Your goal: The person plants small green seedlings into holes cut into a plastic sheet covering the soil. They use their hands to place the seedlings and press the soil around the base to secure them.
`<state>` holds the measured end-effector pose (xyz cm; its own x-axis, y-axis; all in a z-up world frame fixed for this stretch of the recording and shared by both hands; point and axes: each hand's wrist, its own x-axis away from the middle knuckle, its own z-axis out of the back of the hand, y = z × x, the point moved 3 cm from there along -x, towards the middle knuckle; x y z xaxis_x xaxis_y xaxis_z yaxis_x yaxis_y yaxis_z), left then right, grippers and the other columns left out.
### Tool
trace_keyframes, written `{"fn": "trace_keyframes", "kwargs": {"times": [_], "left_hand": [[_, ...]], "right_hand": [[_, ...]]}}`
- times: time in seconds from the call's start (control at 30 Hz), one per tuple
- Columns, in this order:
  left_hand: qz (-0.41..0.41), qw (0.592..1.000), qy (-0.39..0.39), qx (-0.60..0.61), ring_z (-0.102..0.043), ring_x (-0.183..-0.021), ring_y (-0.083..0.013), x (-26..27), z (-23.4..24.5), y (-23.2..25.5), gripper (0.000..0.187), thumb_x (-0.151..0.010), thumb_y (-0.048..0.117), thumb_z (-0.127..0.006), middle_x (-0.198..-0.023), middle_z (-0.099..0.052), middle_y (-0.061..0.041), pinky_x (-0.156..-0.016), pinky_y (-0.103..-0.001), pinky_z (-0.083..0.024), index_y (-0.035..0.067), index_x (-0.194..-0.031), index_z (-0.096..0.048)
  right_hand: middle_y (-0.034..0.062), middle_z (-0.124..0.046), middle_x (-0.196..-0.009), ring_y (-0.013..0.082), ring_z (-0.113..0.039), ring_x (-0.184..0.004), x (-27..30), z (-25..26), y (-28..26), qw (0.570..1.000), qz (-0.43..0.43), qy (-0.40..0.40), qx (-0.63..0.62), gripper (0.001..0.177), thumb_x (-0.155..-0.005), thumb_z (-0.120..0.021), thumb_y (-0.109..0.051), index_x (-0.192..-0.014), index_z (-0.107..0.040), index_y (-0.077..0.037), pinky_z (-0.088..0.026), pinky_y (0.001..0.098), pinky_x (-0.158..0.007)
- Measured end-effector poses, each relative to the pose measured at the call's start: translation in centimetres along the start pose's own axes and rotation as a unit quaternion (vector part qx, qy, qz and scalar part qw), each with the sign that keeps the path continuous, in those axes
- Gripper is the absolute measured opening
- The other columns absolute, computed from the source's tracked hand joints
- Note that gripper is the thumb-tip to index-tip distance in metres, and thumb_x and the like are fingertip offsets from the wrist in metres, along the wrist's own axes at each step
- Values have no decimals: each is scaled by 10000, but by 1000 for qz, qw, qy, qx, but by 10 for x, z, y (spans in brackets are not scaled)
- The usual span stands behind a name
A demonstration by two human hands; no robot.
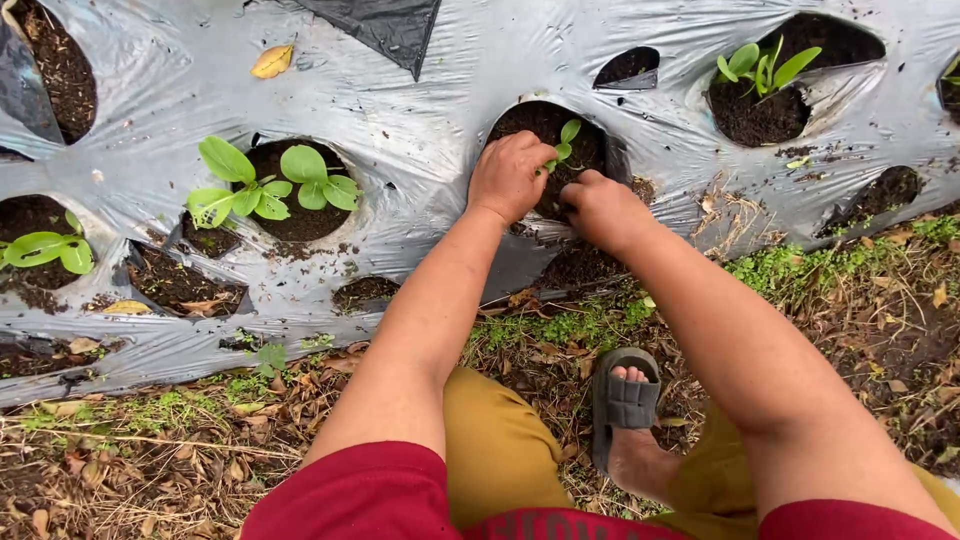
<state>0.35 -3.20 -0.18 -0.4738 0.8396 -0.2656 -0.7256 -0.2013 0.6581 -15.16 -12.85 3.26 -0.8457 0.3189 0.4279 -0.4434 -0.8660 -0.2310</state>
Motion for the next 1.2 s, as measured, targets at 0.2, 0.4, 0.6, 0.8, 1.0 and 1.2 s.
{"fn": "trace_keyframes", "kwargs": {"times": [0.2, 0.4, 0.6, 0.8, 1.0, 1.2], "left_hand": [[8, 999, -30, -21, -680, -881, -240, -2, -1, 6, 111, -763, 237, -716, -852, -601, 35, -791, -424, -559, 299, -855, -708], [86, 995, -50, -19, -702, -914, -250, 0, -14, 10, 130, -757, 217, -731, -887, -645, 47, -813, -439, -563, 266, -877, -740], [100, 983, -30, -150, -691, -989, -184, 32, -12, 56, 136, -868, 232, -630, -909, -661, 68, -983, -416, -488, 298, -879, -748], [199, 962, -40, -184, -668, -1130, -194, 50, -27, 88, 190, -959, 267, -584, -1037, -713, 41, -1041, -443, -475, 298, -1002, -767], [201, 960, -10, -194, -695, -1009, -266, 43, -21, 91, 155, -908, 191, -623, -975, -696, -30, -875, -419, -578, 220, -926, -774], [207, 964, 27, -162, -669, -1107, -288, 61, -27, 98, 146, -920, 199, -653, -1021, -692, -46, -922, -425, -565, 222, -967, -789]], "right_hand": [[138, -677, -965, 400, -737, -922, -26, 79, 59, 997, 21, 70, -13, 199, -843, -766, -211, -1026, -746, -136, -631, 487, -766], [65, -590, -900, 316, -738, -694, -23, 20, 56, 981, 135, 65, 123, 101, -876, -630, -172, -965, -673, -150, -642, 440, -624], [72, -544, -908, 345, -711, -644, -5, 40, 51, 959, 244, 111, 93, 49, -916, -634, -111, -964, -643, -112, -633, 433, -549], [58, -515, -857, 329, -678, -576, -24, 14, 73, 946, 255, 194, 54, 92, -901, -631, -197, -875, -580, -124, -581, 428, -490], [30, -555, -862, 347, -704, -677, -22, 24, 77, 959, 208, 190, -14, 108, -881, -671, -264, -978, -682, -217, -610, 458, -589], [64, -732, -1023, 320, -708, -1013, -51, 43, 101, 946, 58, 90, -306, 262, -863, -796, -344, -1111, -780, -260, -587, 460, -843]]}}
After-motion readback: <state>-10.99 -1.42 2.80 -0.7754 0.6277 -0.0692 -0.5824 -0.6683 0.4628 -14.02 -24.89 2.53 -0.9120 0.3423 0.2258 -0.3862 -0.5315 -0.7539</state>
